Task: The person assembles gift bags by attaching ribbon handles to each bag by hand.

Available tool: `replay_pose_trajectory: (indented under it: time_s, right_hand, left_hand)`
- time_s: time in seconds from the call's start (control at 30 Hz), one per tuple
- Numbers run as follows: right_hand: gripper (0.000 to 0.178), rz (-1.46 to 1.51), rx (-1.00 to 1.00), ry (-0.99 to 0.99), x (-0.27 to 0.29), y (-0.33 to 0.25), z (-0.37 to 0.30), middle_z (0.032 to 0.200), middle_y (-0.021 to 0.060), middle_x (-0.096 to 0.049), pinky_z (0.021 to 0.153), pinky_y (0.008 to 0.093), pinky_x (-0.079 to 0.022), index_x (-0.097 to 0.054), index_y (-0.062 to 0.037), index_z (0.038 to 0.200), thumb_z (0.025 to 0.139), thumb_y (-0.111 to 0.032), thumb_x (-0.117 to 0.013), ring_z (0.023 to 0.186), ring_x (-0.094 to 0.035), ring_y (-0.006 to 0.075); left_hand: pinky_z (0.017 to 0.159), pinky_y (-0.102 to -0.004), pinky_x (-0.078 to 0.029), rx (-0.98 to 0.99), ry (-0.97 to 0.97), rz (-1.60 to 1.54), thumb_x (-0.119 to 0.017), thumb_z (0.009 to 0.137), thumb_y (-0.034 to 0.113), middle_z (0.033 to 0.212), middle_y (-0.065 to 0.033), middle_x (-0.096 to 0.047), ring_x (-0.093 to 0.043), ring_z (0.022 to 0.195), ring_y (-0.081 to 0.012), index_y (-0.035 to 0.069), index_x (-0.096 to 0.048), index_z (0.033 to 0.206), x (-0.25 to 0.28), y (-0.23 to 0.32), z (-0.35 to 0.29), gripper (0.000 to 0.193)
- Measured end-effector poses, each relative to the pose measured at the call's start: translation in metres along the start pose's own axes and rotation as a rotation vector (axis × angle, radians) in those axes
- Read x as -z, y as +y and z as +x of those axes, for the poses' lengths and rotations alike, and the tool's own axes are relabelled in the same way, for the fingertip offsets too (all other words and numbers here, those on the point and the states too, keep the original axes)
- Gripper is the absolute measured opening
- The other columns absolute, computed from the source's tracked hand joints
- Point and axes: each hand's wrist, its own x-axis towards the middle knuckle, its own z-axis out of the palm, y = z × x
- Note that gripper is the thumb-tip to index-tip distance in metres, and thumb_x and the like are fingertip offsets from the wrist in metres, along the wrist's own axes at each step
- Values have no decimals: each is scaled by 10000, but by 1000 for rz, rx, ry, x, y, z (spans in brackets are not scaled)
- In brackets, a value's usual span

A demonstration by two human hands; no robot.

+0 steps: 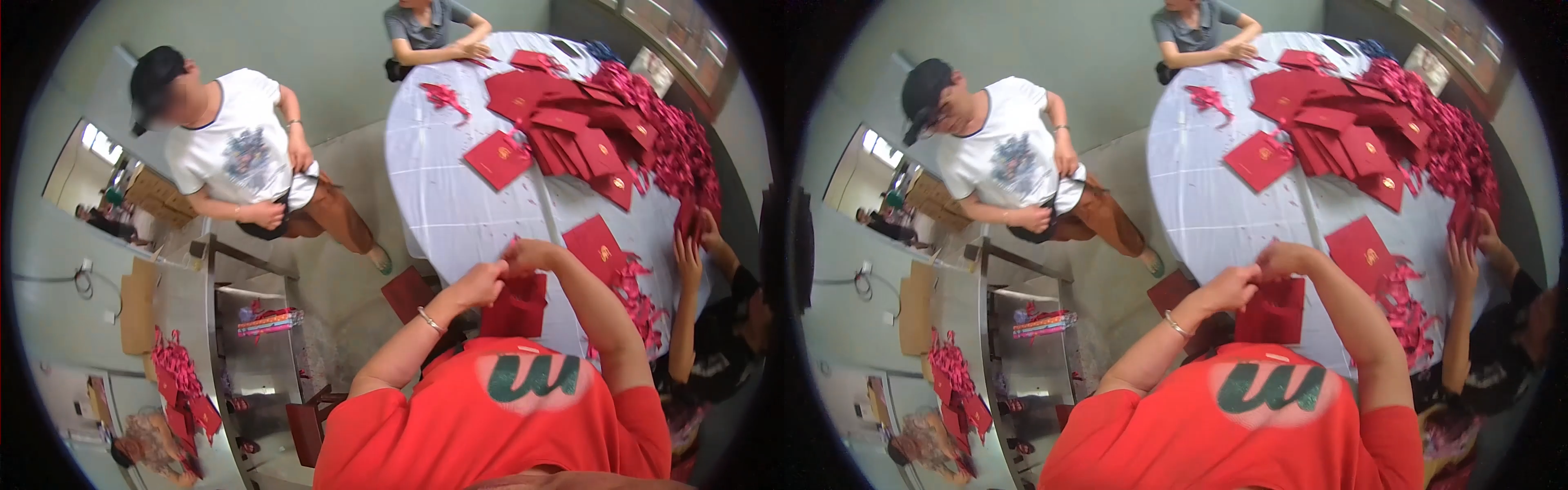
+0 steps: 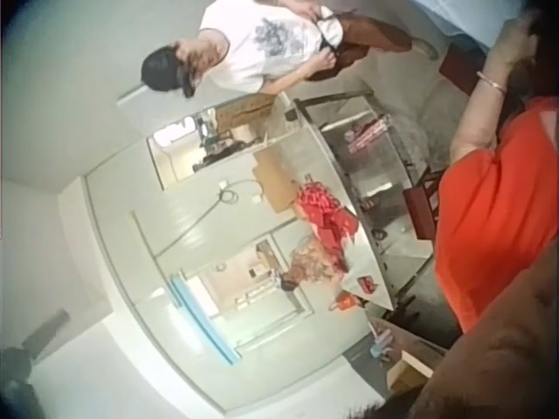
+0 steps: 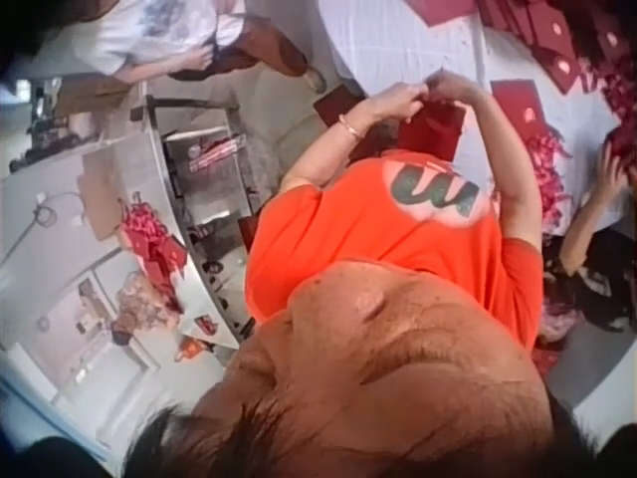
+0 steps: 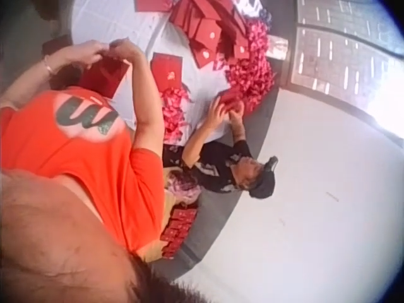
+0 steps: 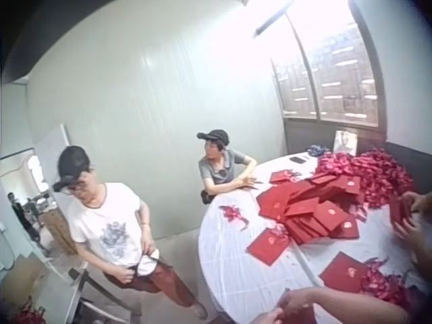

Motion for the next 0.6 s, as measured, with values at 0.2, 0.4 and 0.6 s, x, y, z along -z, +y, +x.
replay_pose_trajectory:
  time_s: [0.2, 0.4, 0.6]
  right_hand:
    - [158, -172, 145, -159, 4, 0, 44, 658, 42, -568, 496, 356, -410, -683, -76, 839, 695, -140, -686, 560, -518, 184]
    - [128, 385, -113, -228, 6, 11, 48, 554, -59, -462, 387, 223, -209, -667, -107, 809, 692, -57, -661, 436, -354, 41]
    - [191, 529, -94, 16, -9, 18, 41, 539, -49, -473, 387, 226, -232, -661, -106, 782, 623, -9, -705, 441, -377, 52]
  left_hand:
    - [675, -464, -498, -122, 297, 170, -580, 806, 83, 829, -259, -614, -612, 810, -436, 11, -555, 922, -2, -28, -8, 139]
    - [517, -331, -475, -110, 241, 37, -598, 822, 17, 727, -160, -632, -615, 570, -233, -4, -516, 935, -4, -43, 11, 142]
    - [448, -263, -453, -93, 197, 122, -588, 832, -3, 708, -93, -632, -576, 507, -95, -18, -514, 937, -4, -42, 14, 129]
